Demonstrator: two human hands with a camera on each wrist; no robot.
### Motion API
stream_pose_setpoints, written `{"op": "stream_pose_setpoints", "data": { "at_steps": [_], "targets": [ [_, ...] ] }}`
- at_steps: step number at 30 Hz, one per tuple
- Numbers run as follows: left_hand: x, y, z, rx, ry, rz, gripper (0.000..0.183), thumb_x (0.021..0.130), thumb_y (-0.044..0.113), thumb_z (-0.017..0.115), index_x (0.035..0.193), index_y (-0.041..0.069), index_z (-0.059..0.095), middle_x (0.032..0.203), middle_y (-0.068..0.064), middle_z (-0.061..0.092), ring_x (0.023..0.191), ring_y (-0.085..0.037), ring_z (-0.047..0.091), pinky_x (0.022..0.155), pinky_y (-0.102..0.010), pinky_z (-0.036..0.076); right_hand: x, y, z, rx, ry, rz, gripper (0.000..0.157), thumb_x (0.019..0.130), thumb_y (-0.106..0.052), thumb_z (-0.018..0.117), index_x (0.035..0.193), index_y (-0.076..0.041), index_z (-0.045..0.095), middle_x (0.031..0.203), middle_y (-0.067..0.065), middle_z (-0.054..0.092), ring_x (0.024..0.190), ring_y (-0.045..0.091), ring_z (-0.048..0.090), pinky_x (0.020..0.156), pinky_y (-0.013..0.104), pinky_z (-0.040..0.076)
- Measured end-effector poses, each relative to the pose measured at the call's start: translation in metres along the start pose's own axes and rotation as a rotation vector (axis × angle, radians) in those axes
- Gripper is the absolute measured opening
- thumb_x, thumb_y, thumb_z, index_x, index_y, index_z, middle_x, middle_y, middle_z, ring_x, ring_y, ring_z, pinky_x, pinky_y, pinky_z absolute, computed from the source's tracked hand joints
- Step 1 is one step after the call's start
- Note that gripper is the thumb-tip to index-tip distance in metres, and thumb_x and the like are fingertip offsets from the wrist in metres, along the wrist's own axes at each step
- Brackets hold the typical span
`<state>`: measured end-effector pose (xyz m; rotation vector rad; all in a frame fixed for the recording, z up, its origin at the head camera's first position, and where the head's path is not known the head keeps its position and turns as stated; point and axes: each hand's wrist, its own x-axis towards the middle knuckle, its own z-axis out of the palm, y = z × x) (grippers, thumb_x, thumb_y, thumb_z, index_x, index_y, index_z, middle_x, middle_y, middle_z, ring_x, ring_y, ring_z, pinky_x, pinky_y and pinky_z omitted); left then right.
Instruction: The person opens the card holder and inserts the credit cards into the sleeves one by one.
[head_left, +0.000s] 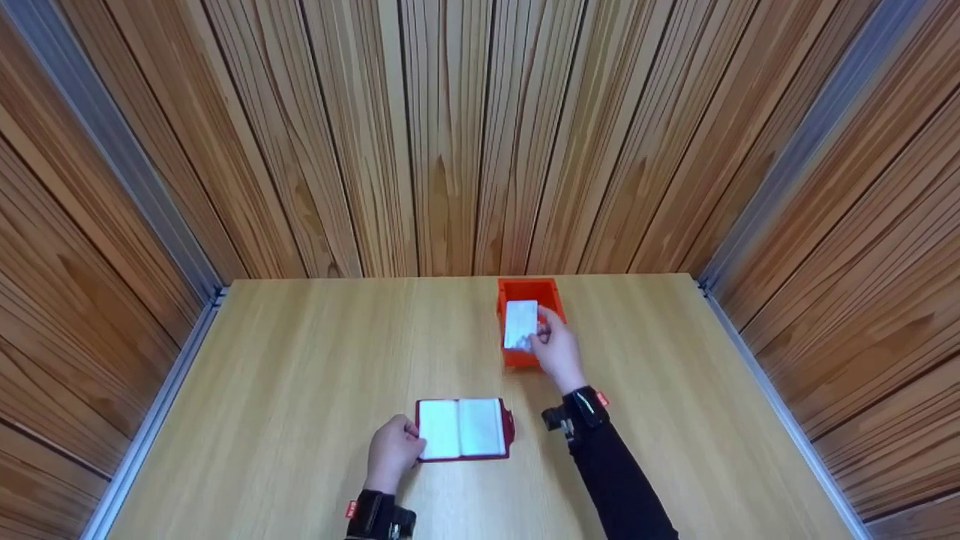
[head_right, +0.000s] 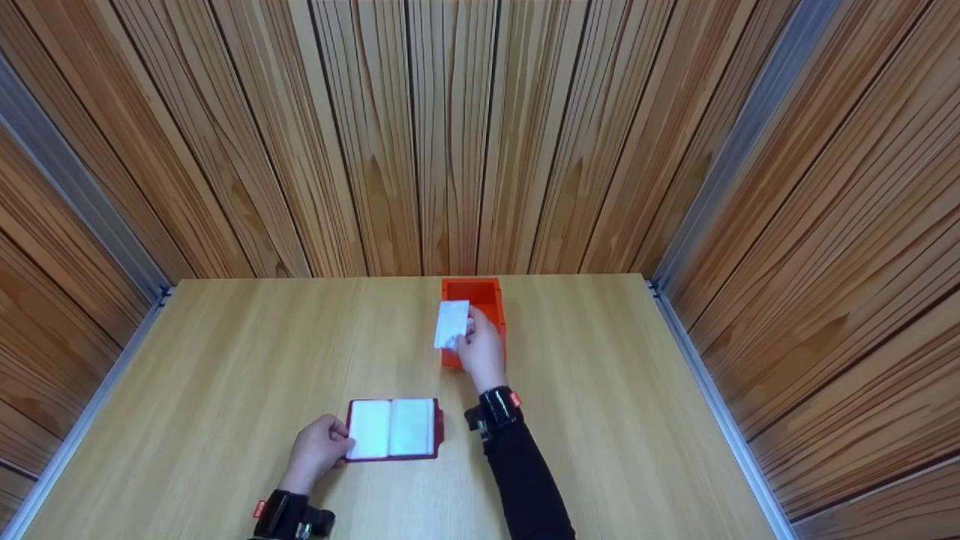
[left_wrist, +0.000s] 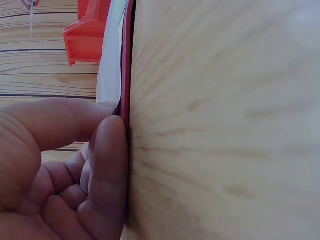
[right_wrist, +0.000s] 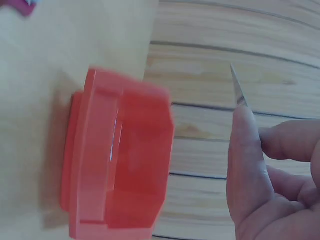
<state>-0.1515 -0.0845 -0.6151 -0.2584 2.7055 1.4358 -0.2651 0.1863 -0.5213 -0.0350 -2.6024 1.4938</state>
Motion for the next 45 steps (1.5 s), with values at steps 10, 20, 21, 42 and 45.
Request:
{"op": "stream_pose_setpoints", "data": {
  "at_steps": [10, 20, 21, 42, 45],
  "targets": [
    [0.001, -0.001, 0.000, -0.008, -0.003, -0.018, 0.015, 0.081, -0.003, 0.068, 0.085, 0.004, 0.056, 0.073, -0.005, 0.056, 0.060, -0.018, 0.055, 0.053, -0.031, 0.046, -0.041, 0.008, 0.019, 0.016, -0.102, -0.087, 0.057, 0.087, 0.007, 0.065, 0.141, 0.006, 0.045, 0.086, 0.008, 0.053, 0.071, 0.018, 0.053, 0.060, 0.026, 0.050],
    [-0.003, -0.001, -0.001, -0.022, 0.007, 0.008, 0.012, 0.081, -0.003, 0.066, 0.085, 0.003, 0.057, 0.071, -0.004, 0.055, 0.058, -0.017, 0.055, 0.052, -0.030, 0.045, -0.077, 0.022, 0.041, 0.009, -0.236, -0.161, 0.063, 0.084, 0.010, 0.064, 0.143, 0.006, 0.041, 0.080, 0.002, 0.051, 0.066, 0.014, 0.053, 0.058, 0.026, 0.053],
    [-0.003, -0.001, -0.001, -0.022, 0.005, 0.006, 0.012, 0.081, -0.003, 0.067, 0.085, 0.003, 0.057, 0.071, -0.004, 0.055, 0.058, -0.017, 0.055, 0.052, -0.030, 0.045, -0.080, 0.023, 0.043, 0.010, -0.239, -0.178, 0.063, 0.084, 0.010, 0.065, 0.142, 0.007, 0.042, 0.080, 0.002, 0.051, 0.065, 0.013, 0.053, 0.057, 0.026, 0.053],
    [-0.002, 0.000, 0.000, -0.023, 0.004, -0.005, 0.013, 0.080, -0.002, 0.067, 0.083, 0.004, 0.056, 0.070, -0.004, 0.055, 0.057, -0.017, 0.055, 0.053, -0.030, 0.044, -0.106, 0.033, 0.066, -0.198, -0.236, -0.226, 0.057, 0.082, 0.005, 0.067, 0.136, 0.009, 0.049, 0.082, 0.000, 0.050, 0.074, 0.012, 0.049, 0.067, 0.027, 0.044],
    [-0.003, -0.001, 0.000, -0.020, 0.010, 0.013, 0.013, 0.079, -0.002, 0.067, 0.082, 0.004, 0.056, 0.068, -0.003, 0.055, 0.055, -0.016, 0.055, 0.052, -0.030, 0.045, -0.108, 0.032, 0.070, -0.226, -0.237, -0.220, 0.056, 0.083, 0.005, 0.067, 0.135, 0.009, 0.049, 0.083, 0.000, 0.050, 0.074, 0.013, 0.049, 0.065, 0.028, 0.044]
  ]
}}
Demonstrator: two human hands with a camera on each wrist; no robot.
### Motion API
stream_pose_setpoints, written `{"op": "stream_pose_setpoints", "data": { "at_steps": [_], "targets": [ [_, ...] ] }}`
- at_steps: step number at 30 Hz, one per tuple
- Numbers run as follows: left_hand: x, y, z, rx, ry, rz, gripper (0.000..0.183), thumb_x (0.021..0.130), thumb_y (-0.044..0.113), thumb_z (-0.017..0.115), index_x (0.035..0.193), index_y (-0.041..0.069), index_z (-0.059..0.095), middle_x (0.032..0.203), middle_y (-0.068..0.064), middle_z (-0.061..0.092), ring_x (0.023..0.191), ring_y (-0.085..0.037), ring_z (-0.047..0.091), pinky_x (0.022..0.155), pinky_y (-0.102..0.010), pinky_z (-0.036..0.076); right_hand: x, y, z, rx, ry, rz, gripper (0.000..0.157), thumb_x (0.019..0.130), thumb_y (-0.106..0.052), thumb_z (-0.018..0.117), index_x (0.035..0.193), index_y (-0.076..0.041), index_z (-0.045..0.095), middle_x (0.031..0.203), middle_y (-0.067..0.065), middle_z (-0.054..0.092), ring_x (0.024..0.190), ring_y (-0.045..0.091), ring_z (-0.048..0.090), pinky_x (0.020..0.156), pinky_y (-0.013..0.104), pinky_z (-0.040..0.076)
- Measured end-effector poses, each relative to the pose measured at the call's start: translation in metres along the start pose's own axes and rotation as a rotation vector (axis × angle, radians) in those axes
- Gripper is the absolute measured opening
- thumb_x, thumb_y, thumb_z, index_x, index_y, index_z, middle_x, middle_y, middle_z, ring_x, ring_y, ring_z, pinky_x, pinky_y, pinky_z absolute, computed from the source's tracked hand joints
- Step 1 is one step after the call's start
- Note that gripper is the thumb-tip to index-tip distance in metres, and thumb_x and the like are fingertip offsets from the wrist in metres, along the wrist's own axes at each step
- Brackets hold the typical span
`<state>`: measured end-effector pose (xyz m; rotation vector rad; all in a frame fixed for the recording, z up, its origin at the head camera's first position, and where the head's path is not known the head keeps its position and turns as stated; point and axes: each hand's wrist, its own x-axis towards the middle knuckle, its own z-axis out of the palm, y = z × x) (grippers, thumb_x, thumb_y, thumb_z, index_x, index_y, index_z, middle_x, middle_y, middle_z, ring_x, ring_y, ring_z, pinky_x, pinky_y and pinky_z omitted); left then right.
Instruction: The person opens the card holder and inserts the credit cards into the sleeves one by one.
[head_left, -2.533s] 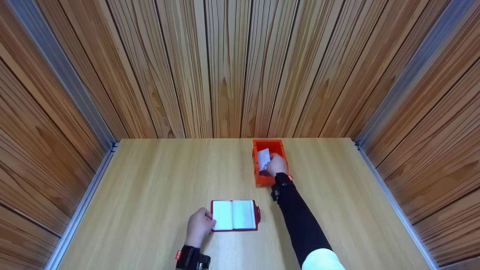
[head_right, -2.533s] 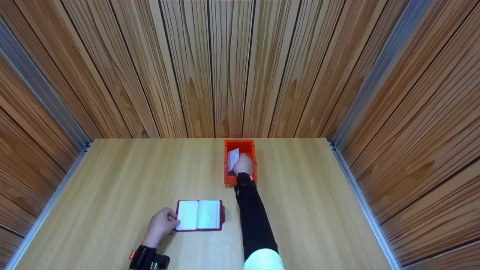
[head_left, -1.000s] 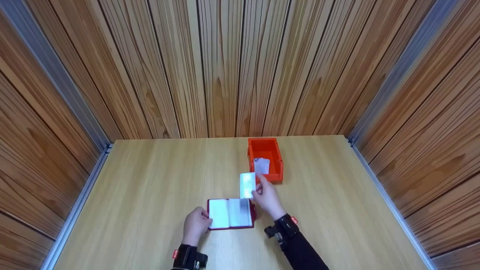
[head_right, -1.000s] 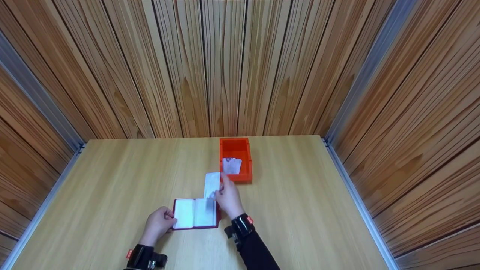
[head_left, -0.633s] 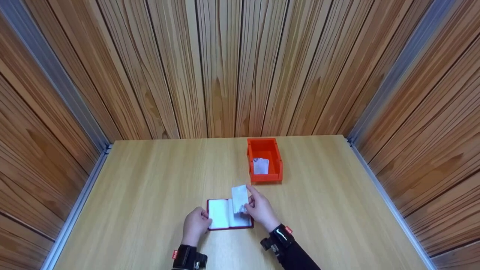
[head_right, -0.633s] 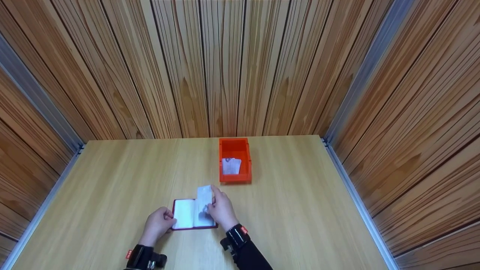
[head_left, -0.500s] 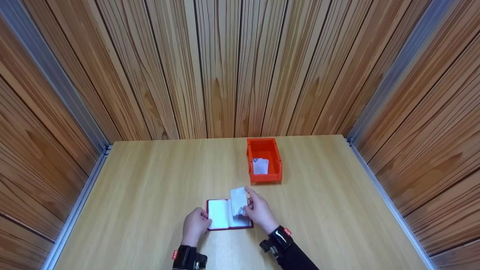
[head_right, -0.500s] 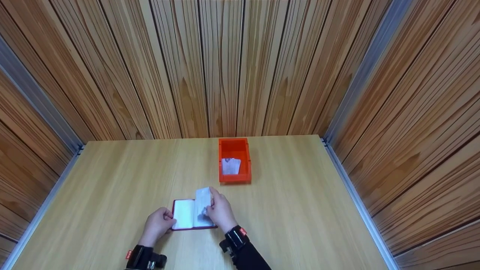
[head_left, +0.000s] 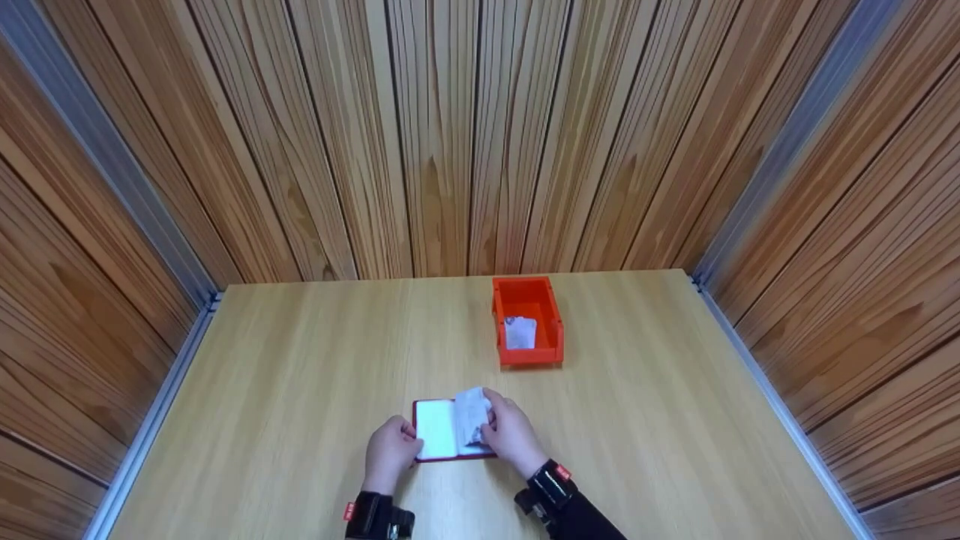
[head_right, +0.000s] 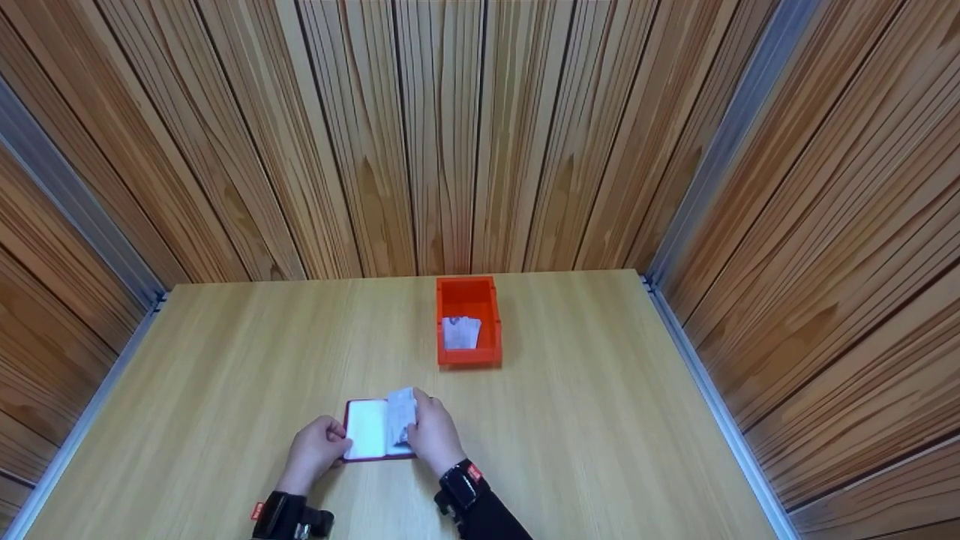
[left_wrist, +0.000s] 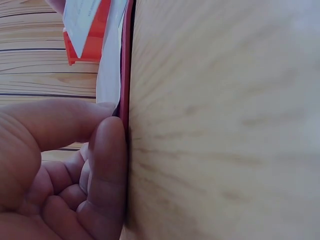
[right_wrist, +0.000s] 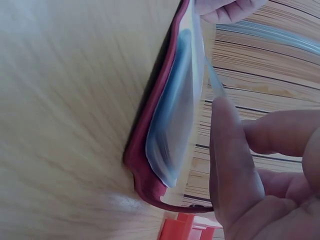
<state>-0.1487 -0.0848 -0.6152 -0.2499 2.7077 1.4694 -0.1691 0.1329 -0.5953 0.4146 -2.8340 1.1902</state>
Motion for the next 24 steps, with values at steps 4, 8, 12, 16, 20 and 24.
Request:
{"op": "stream_pose_setpoints", "data": {
  "at_steps": [4, 8, 12, 16, 20, 24],
  "targets": [
    [-0.001, -0.001, 0.000, -0.002, 0.000, 0.012, 0.013, 0.079, -0.002, 0.066, 0.083, 0.004, 0.056, 0.069, -0.003, 0.055, 0.055, -0.016, 0.055, 0.051, -0.030, 0.045, 0.000, -0.002, 0.004, -0.004, -0.037, 0.041, 0.056, 0.085, 0.002, 0.067, 0.138, 0.008, 0.048, 0.084, 0.000, 0.050, 0.074, 0.012, 0.048, 0.064, 0.027, 0.043],
    [-0.001, -0.001, 0.000, -0.001, -0.007, 0.008, 0.012, 0.080, -0.002, 0.067, 0.084, 0.003, 0.056, 0.070, -0.003, 0.055, 0.057, -0.016, 0.055, 0.053, -0.031, 0.046, -0.001, -0.001, 0.009, 0.001, -0.049, 0.038, 0.057, 0.083, 0.003, 0.066, 0.137, 0.010, 0.048, 0.083, 0.000, 0.051, 0.074, 0.012, 0.049, 0.065, 0.028, 0.043],
    [-0.001, 0.000, 0.000, 0.006, -0.003, 0.005, 0.013, 0.079, -0.002, 0.067, 0.084, 0.003, 0.057, 0.070, -0.003, 0.055, 0.057, -0.017, 0.055, 0.053, -0.031, 0.045, 0.000, 0.000, 0.013, -0.003, -0.032, -0.002, 0.057, 0.080, 0.005, 0.067, 0.133, 0.011, 0.050, 0.081, 0.000, 0.051, 0.073, 0.013, 0.049, 0.066, 0.029, 0.043],
    [0.000, -0.001, 0.000, 0.002, 0.000, 0.007, 0.012, 0.079, -0.002, 0.067, 0.084, 0.003, 0.057, 0.070, -0.003, 0.055, 0.057, -0.016, 0.054, 0.053, -0.031, 0.045, 0.002, 0.000, 0.015, 0.007, -0.029, 0.001, 0.056, 0.079, 0.005, 0.067, 0.132, 0.011, 0.051, 0.079, -0.001, 0.051, 0.072, 0.012, 0.049, 0.065, 0.029, 0.043],
    [0.000, -0.001, 0.001, 0.007, 0.004, 0.008, 0.013, 0.079, -0.002, 0.067, 0.084, 0.003, 0.057, 0.071, -0.003, 0.056, 0.058, -0.017, 0.055, 0.053, -0.031, 0.046, 0.003, -0.001, 0.017, 0.022, -0.032, 0.014, 0.055, 0.079, 0.005, 0.067, 0.131, 0.012, 0.052, 0.078, -0.001, 0.051, 0.071, 0.013, 0.048, 0.065, 0.030, 0.044],
    [0.000, -0.001, 0.000, -0.001, -0.001, -0.003, 0.012, 0.080, -0.002, 0.067, 0.084, 0.003, 0.057, 0.071, -0.004, 0.056, 0.058, -0.017, 0.055, 0.053, -0.031, 0.047, 0.005, -0.002, 0.019, 0.038, -0.048, 0.041, 0.055, 0.079, 0.004, 0.067, 0.132, 0.011, 0.051, 0.078, -0.003, 0.049, 0.070, 0.013, 0.047, 0.064, 0.030, 0.043]
  ]
}}
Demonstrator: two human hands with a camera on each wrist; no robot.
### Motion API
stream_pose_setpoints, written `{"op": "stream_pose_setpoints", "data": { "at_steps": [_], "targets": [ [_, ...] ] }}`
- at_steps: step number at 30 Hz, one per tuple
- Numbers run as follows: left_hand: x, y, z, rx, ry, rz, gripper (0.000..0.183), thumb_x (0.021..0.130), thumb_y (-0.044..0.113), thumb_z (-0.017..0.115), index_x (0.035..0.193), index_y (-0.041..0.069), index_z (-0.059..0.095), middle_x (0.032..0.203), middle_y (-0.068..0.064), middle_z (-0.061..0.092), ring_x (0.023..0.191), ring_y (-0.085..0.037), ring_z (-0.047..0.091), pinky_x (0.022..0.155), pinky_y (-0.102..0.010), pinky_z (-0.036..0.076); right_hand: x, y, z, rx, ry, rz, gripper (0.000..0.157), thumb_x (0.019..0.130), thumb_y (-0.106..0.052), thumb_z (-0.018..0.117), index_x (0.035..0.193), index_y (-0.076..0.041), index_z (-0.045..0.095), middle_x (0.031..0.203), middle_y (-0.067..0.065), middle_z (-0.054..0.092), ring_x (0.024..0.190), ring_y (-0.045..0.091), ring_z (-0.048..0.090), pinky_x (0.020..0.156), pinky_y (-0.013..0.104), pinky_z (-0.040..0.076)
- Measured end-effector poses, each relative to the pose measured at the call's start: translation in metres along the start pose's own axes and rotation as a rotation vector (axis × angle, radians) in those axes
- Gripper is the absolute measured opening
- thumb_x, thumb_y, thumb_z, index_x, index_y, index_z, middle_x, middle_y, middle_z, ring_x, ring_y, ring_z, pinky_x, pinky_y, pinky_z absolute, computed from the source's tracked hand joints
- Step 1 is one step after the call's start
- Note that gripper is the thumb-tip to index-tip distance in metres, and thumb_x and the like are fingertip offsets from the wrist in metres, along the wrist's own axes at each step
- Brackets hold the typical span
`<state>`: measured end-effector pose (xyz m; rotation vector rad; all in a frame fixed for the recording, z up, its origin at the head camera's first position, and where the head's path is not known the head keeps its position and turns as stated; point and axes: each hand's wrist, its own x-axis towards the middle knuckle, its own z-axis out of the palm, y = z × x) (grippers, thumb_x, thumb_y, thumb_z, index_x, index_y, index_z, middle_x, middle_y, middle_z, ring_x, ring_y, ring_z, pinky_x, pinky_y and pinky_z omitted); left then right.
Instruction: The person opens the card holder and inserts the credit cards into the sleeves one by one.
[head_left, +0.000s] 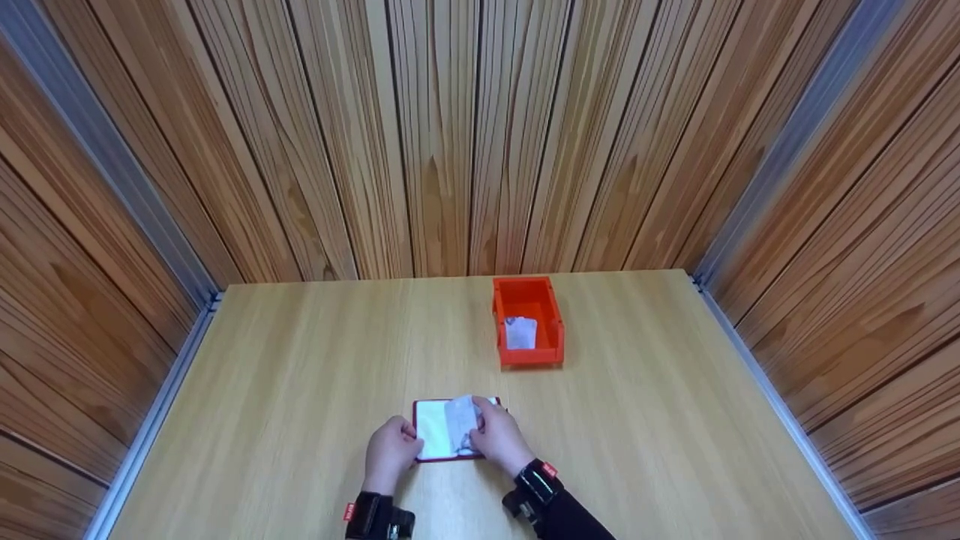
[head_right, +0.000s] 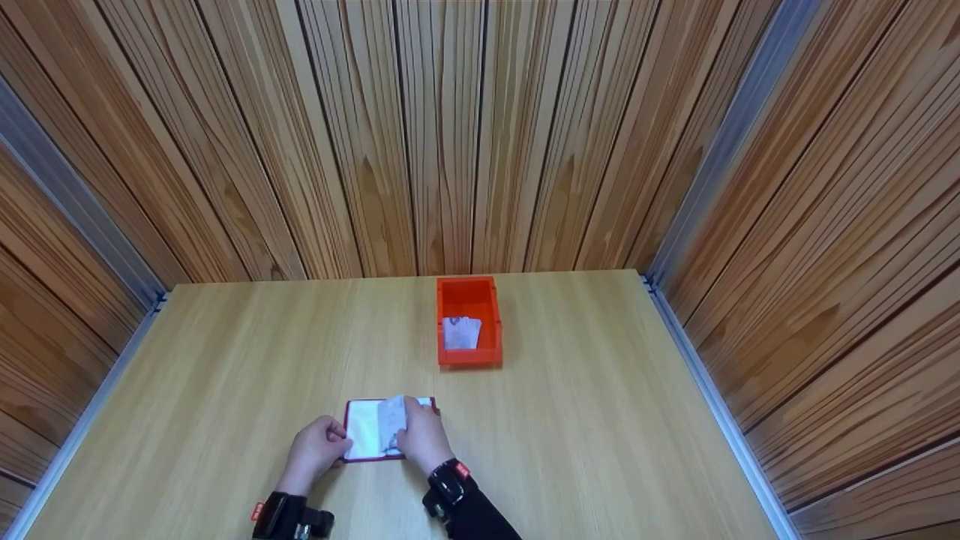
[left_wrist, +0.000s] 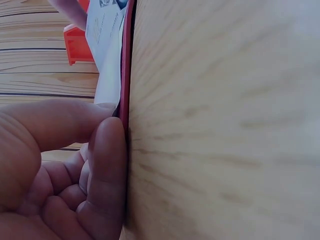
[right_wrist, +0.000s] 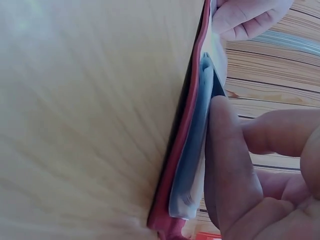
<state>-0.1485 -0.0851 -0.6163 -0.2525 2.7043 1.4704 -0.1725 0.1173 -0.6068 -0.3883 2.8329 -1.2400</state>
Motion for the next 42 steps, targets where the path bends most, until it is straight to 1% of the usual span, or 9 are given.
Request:
{"op": "stream_pose_setpoints", "data": {
  "at_steps": [6, 10, 14, 21, 25, 28, 35, 38, 42],
  "targets": [
    [0.000, 0.000, 0.000, 0.006, -0.001, 0.004, 0.013, 0.079, -0.003, 0.066, 0.084, 0.003, 0.056, 0.070, -0.004, 0.055, 0.057, -0.017, 0.055, 0.052, -0.030, 0.045, 0.002, 0.000, -0.004, -0.015, -0.025, 0.034, 0.054, 0.080, 0.004, 0.066, 0.132, 0.011, 0.051, 0.083, 0.003, 0.052, 0.076, 0.017, 0.050, 0.068, 0.033, 0.044],
    [0.001, 0.000, 0.000, -0.002, -0.013, -0.009, 0.013, 0.079, -0.004, 0.066, 0.085, 0.003, 0.056, 0.071, -0.004, 0.055, 0.058, -0.017, 0.055, 0.052, -0.030, 0.045, 0.002, 0.001, -0.008, -0.036, -0.042, 0.067, 0.053, 0.082, 0.003, 0.067, 0.133, 0.011, 0.051, 0.105, 0.017, 0.061, 0.095, 0.028, 0.058, 0.086, 0.044, 0.048],
    [0.002, 0.001, -0.001, -0.005, -0.017, -0.018, 0.012, 0.080, -0.003, 0.065, 0.085, 0.003, 0.057, 0.072, -0.005, 0.055, 0.059, -0.018, 0.056, 0.053, -0.030, 0.046, 0.002, 0.001, -0.009, -0.035, -0.065, 0.080, 0.054, 0.083, 0.002, 0.067, 0.133, 0.011, 0.051, 0.121, 0.025, 0.060, 0.110, 0.034, 0.057, 0.097, 0.051, 0.044],
    [0.002, 0.001, -0.002, -0.006, -0.014, 0.002, 0.012, 0.079, -0.004, 0.065, 0.086, 0.002, 0.057, 0.071, -0.005, 0.056, 0.057, -0.017, 0.056, 0.052, -0.031, 0.047, 0.002, -0.002, -0.006, -0.019, -0.060, 0.070, 0.055, 0.080, 0.003, 0.066, 0.132, 0.011, 0.052, 0.115, 0.022, 0.062, 0.100, 0.031, 0.058, 0.091, 0.050, 0.046],
    [0.002, 0.000, -0.001, -0.004, -0.012, -0.005, 0.012, 0.079, -0.004, 0.065, 0.086, 0.002, 0.057, 0.071, -0.005, 0.056, 0.057, -0.017, 0.056, 0.052, -0.031, 0.047, 0.004, -0.003, -0.003, -0.007, -0.072, 0.099, 0.055, 0.081, 0.002, 0.066, 0.134, 0.009, 0.052, 0.117, 0.020, 0.062, 0.103, 0.030, 0.058, 0.094, 0.049, 0.046],
    [0.001, 0.000, -0.001, 0.006, -0.007, 0.007, 0.012, 0.079, -0.004, 0.066, 0.086, 0.002, 0.058, 0.071, -0.004, 0.056, 0.057, -0.017, 0.056, 0.052, -0.031, 0.046, 0.006, -0.004, -0.001, 0.008, -0.073, 0.100, 0.055, 0.081, 0.003, 0.066, 0.134, 0.009, 0.052, 0.111, 0.017, 0.062, 0.100, 0.029, 0.058, 0.091, 0.047, 0.047],
    [0.000, -0.001, -0.001, 0.013, 0.023, 0.047, 0.012, 0.076, -0.004, 0.065, 0.082, 0.002, 0.057, 0.067, -0.002, 0.055, 0.054, -0.014, 0.054, 0.050, -0.029, 0.045, 0.008, -0.006, 0.007, -0.013, -0.028, 0.021, 0.053, 0.076, 0.005, 0.066, 0.128, 0.011, 0.055, 0.075, 0.000, 0.051, 0.070, 0.016, 0.051, 0.067, 0.033, 0.045],
    [0.001, 0.000, -0.001, -0.004, 0.016, 0.026, 0.013, 0.076, -0.004, 0.065, 0.082, 0.002, 0.056, 0.066, -0.002, 0.055, 0.054, -0.014, 0.054, 0.050, -0.029, 0.045, 0.008, -0.006, 0.010, -0.025, -0.024, 0.020, 0.053, 0.076, 0.004, 0.066, 0.127, 0.010, 0.055, 0.071, -0.004, 0.048, 0.066, 0.013, 0.047, 0.062, 0.031, 0.043],
    [0.001, 0.001, -0.001, -0.010, -0.003, -0.008, 0.013, 0.078, -0.004, 0.066, 0.084, 0.003, 0.056, 0.068, -0.003, 0.055, 0.055, -0.016, 0.054, 0.050, -0.029, 0.045, 0.008, -0.009, 0.012, -0.024, -0.033, 0.037, 0.052, 0.079, 0.002, 0.067, 0.129, 0.009, 0.054, 0.074, -0.002, 0.049, 0.070, 0.015, 0.049, 0.066, 0.033, 0.044]
  ]
}}
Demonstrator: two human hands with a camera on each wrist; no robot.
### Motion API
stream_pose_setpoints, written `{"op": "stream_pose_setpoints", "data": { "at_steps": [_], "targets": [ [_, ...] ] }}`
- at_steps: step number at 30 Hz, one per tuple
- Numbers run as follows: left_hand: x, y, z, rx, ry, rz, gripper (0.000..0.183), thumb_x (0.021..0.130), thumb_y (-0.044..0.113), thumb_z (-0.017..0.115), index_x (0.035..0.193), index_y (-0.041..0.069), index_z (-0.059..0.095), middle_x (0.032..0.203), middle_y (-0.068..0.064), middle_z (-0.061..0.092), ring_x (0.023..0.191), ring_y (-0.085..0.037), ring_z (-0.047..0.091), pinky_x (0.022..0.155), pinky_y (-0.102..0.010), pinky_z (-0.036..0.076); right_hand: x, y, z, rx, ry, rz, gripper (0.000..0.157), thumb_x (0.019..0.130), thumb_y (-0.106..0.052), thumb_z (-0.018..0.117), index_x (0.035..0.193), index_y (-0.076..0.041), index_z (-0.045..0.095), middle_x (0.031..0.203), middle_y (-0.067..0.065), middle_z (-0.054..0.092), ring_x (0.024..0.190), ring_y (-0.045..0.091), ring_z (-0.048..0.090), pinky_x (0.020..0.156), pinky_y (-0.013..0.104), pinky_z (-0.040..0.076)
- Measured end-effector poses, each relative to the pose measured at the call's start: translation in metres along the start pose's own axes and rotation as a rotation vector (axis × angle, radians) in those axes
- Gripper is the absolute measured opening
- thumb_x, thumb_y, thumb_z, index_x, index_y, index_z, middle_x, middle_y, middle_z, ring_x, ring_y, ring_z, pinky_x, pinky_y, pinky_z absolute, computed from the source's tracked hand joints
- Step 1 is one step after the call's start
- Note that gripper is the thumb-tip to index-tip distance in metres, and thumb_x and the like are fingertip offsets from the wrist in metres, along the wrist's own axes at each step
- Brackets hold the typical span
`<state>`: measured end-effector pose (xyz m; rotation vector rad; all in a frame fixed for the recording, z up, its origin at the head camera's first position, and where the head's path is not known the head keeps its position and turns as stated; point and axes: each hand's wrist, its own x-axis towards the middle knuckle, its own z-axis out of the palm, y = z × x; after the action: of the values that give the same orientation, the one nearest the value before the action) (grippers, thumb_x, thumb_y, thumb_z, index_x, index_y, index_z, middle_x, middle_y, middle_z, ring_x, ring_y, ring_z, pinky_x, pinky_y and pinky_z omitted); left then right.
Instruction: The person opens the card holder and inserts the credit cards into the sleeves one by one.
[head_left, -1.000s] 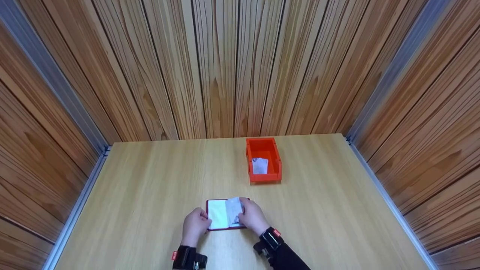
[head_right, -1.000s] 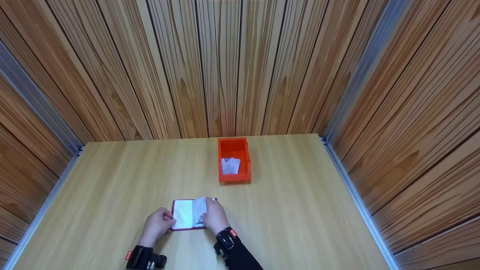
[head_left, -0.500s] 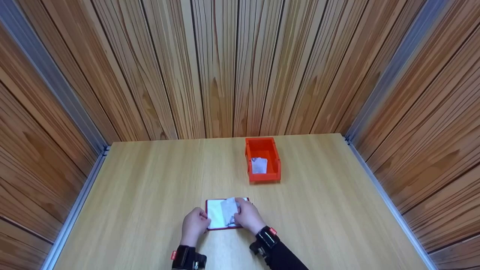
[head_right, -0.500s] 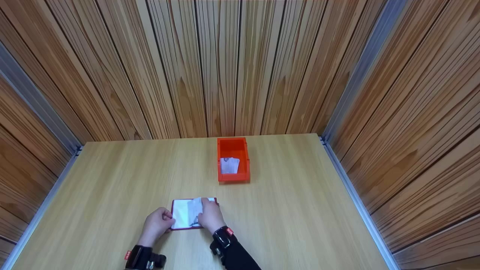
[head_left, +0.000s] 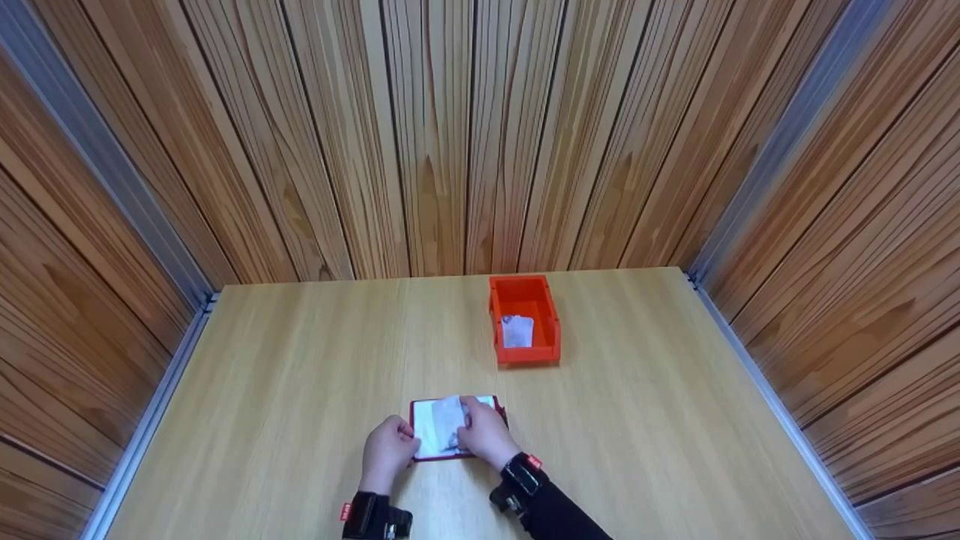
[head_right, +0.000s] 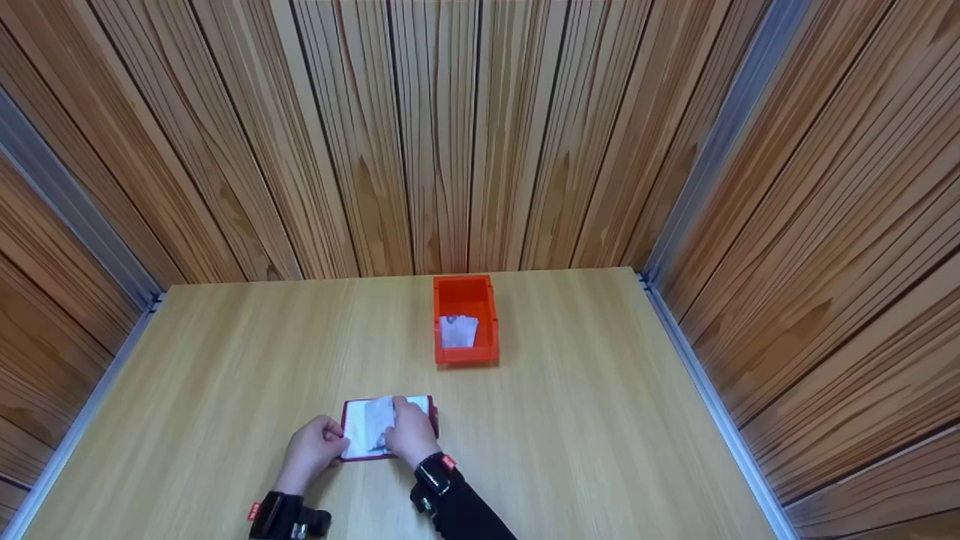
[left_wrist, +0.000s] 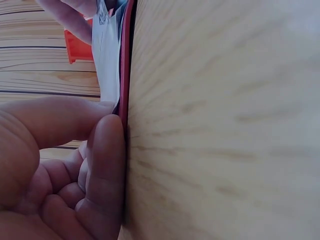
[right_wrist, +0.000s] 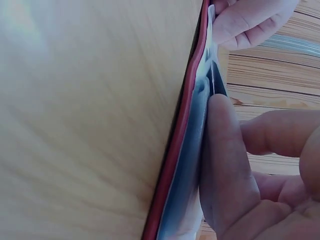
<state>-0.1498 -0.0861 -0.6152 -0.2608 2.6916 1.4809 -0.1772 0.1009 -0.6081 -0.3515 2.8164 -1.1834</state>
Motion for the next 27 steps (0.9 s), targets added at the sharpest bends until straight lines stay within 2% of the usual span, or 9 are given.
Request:
{"op": "stream_pose_setpoints", "data": {
  "at_steps": [4, 11, 17, 24, 27],
  "targets": [
    [0.000, -0.001, 0.000, 0.007, -0.004, 0.002, 0.014, 0.078, -0.004, 0.066, 0.084, 0.003, 0.056, 0.069, -0.003, 0.056, 0.056, -0.016, 0.054, 0.051, -0.030, 0.045, 0.000, -0.003, 0.002, -0.028, 0.004, -0.005, 0.052, 0.080, 0.000, 0.068, 0.129, 0.009, 0.054, 0.076, -0.001, 0.050, 0.075, 0.018, 0.052, 0.071, 0.035, 0.046],
    [0.000, -0.003, 0.001, 0.015, 0.013, 0.044, 0.013, 0.077, -0.004, 0.066, 0.083, 0.002, 0.057, 0.067, -0.002, 0.055, 0.054, -0.015, 0.054, 0.050, -0.030, 0.045, -0.001, -0.009, 0.004, -0.056, -0.027, 0.030, 0.051, 0.084, -0.003, 0.069, 0.132, 0.007, 0.053, 0.072, -0.005, 0.049, 0.066, 0.012, 0.047, 0.060, 0.030, 0.042],
    [0.001, -0.002, 0.001, 0.010, -0.006, 0.005, 0.014, 0.079, -0.003, 0.068, 0.085, 0.003, 0.057, 0.068, -0.003, 0.055, 0.055, -0.016, 0.054, 0.051, -0.030, 0.045, 0.000, -0.013, 0.006, -0.075, -0.047, 0.028, 0.049, 0.086, -0.004, 0.067, 0.131, 0.008, 0.054, 0.070, -0.005, 0.047, 0.063, 0.010, 0.046, 0.059, 0.029, 0.042],
    [0.001, -0.003, 0.000, 0.014, 0.000, 0.046, 0.015, 0.078, -0.001, 0.070, 0.085, 0.002, 0.057, 0.067, -0.002, 0.056, 0.053, -0.014, 0.055, 0.050, -0.029, 0.046, 0.001, -0.018, 0.007, -0.158, -0.028, -0.057, 0.039, 0.083, -0.004, 0.070, 0.119, 0.009, 0.062, 0.077, 0.001, 0.054, 0.076, 0.018, 0.055, 0.073, 0.035, 0.050],
    [0.001, -0.004, -0.001, 0.006, -0.005, 0.050, 0.015, 0.078, 0.000, 0.071, 0.085, 0.002, 0.057, 0.068, -0.001, 0.056, 0.054, -0.014, 0.055, 0.050, -0.029, 0.046, 0.001, -0.020, 0.008, -0.184, -0.049, -0.055, 0.033, 0.085, -0.006, 0.070, 0.115, 0.008, 0.065, 0.079, 0.002, 0.055, 0.078, 0.020, 0.056, 0.075, 0.036, 0.049]
  ]
}}
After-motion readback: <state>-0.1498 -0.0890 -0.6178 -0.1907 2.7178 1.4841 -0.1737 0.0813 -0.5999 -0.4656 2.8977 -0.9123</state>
